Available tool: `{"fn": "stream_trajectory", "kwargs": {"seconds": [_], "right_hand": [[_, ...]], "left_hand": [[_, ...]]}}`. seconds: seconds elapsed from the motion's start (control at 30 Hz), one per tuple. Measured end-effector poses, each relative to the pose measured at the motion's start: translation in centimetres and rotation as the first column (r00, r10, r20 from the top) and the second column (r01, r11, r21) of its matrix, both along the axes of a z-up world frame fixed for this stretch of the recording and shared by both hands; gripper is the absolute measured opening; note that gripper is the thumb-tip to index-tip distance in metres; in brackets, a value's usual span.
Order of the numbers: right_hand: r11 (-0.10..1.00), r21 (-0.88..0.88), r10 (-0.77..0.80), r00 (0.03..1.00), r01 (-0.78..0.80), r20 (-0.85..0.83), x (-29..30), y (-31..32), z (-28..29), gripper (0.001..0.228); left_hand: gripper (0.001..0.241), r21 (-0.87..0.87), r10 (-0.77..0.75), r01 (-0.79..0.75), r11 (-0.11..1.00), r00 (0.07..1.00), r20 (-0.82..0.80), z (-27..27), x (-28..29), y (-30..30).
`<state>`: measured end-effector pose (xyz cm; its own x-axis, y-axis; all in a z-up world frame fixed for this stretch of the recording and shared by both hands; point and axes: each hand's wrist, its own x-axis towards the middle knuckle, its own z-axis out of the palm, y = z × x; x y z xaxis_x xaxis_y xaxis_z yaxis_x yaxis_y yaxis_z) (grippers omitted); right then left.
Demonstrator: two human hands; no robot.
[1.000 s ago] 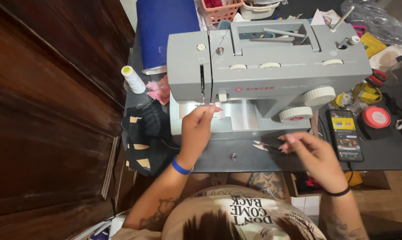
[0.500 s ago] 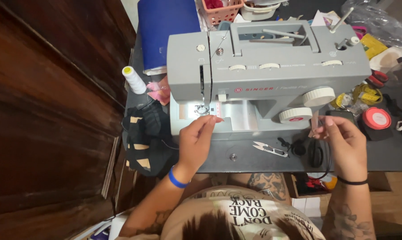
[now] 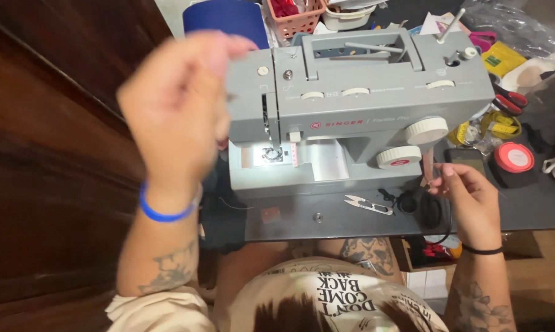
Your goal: Threading a sewing machine, including preparing the bobbin and guiding the upper thread through the machine's tension and guide points.
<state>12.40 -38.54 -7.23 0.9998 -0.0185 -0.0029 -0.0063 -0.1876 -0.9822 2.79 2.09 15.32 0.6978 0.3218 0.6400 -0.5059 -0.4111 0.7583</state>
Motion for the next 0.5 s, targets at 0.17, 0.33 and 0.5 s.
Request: {"fn": "stream_trajectory", "kwargs": {"seconds": [0.17, 0.33, 0.5], "right_hand": [[0.988, -0.144, -0.030, 0.983, 0.056, 0.179, -0.6, 0.3, 1.1, 0.018], [0.986, -0.103, -0.056, 0.832, 0.135, 0.551, -1.8, 3.5, 6.4, 0.007], [0.972, -0.231, 0.186, 0.716, -0.035, 0.673, -1.8, 10.2, 14.0, 0.007]], "left_hand": [[0.051, -0.338, -0.094, 0.103, 0.936, 0.995, 0.043, -0.4, 6.1, 6.3], [0.045, -0.498, -0.076, 0.094, 0.862, 0.995, 0.057, -1.3, 5.5, 10.2], [0.017, -0.505, -0.053, 0.017, 0.863, 0.997, -0.057, -2.2, 6.4, 11.8]]}}
